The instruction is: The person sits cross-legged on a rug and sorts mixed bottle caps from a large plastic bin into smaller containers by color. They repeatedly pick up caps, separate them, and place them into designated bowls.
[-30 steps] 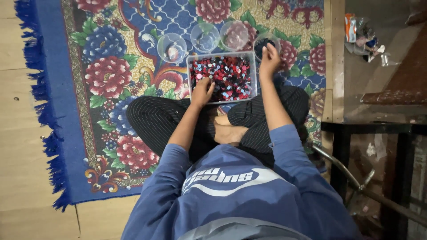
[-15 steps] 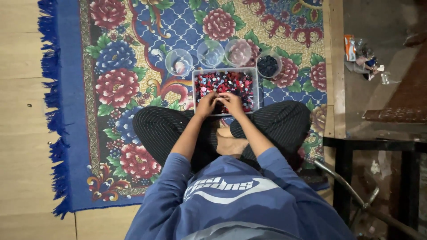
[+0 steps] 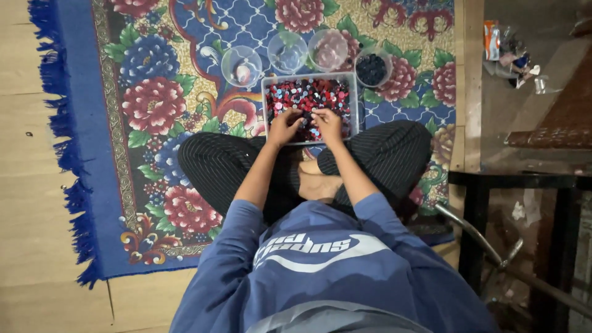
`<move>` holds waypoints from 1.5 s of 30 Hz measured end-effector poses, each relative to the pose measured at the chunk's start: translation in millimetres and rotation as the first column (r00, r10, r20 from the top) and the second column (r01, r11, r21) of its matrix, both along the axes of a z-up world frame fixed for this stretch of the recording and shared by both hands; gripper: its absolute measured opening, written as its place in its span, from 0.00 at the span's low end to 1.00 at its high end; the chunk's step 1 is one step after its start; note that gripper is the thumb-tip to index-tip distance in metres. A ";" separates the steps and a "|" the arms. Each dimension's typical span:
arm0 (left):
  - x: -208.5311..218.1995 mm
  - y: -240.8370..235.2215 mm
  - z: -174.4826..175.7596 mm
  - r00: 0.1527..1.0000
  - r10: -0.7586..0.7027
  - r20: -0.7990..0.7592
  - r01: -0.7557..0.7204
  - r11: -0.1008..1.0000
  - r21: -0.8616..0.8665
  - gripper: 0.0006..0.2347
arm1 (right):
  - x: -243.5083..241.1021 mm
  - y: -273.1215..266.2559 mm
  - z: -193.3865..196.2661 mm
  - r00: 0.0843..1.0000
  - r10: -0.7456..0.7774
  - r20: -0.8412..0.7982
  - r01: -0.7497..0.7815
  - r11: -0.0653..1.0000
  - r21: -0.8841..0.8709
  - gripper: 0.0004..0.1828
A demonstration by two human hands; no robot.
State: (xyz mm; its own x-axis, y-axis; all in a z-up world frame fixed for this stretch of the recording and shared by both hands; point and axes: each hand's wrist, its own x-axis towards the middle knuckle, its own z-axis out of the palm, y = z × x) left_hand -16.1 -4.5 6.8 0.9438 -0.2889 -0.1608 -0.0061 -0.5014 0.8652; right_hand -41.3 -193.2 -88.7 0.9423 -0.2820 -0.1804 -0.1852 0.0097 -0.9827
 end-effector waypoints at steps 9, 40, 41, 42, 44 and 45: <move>4.4 6.2 -44.7 0.988 0.108 0.110 -0.131 0.965 0.227 0.10 | -4.9 6.8 56.6 0.999 -0.052 -0.013 0.051 0.998 -0.047 0.08; 0.8 -7.0 -31.9 0.987 0.118 0.111 -0.132 0.982 0.136 0.03 | -5.9 5.8 62.0 0.999 -0.021 -0.042 0.018 0.997 -0.081 0.10; 0.7 -5.5 -31.6 0.985 0.158 0.070 -0.162 0.985 0.054 0.04 | -6.5 6.0 61.6 0.999 -0.021 -0.041 0.018 0.997 -0.076 0.11; 0.5 -3.9 -31.4 0.980 0.196 0.026 -0.195 0.980 -0.027 0.04 | -7.1 6.3 61.2 0.999 -0.021 -0.040 0.018 0.997 -0.072 0.11; 0.0 -4.3 -25.2 0.978 0.209 -0.007 -0.209 0.975 -0.078 0.04 | -7.9 7.6 69.5 0.999 -0.017 -0.039 0.014 0.997 -0.079 0.11; -0.4 -5.4 -22.3 0.975 0.218 -0.040 -0.221 0.966 -0.131 0.05 | -8.6 7.3 73.7 0.999 -0.016 -0.038 0.013 0.996 -0.090 0.11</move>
State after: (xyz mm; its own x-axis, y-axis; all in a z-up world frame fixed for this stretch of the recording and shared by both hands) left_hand -16.5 -9.9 -15.5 0.9826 -0.0956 -0.1590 0.1136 -0.3675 0.9231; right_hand -49.9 -185.9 -15.0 0.9309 -0.3121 -0.1895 -0.2232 -0.0757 -0.9718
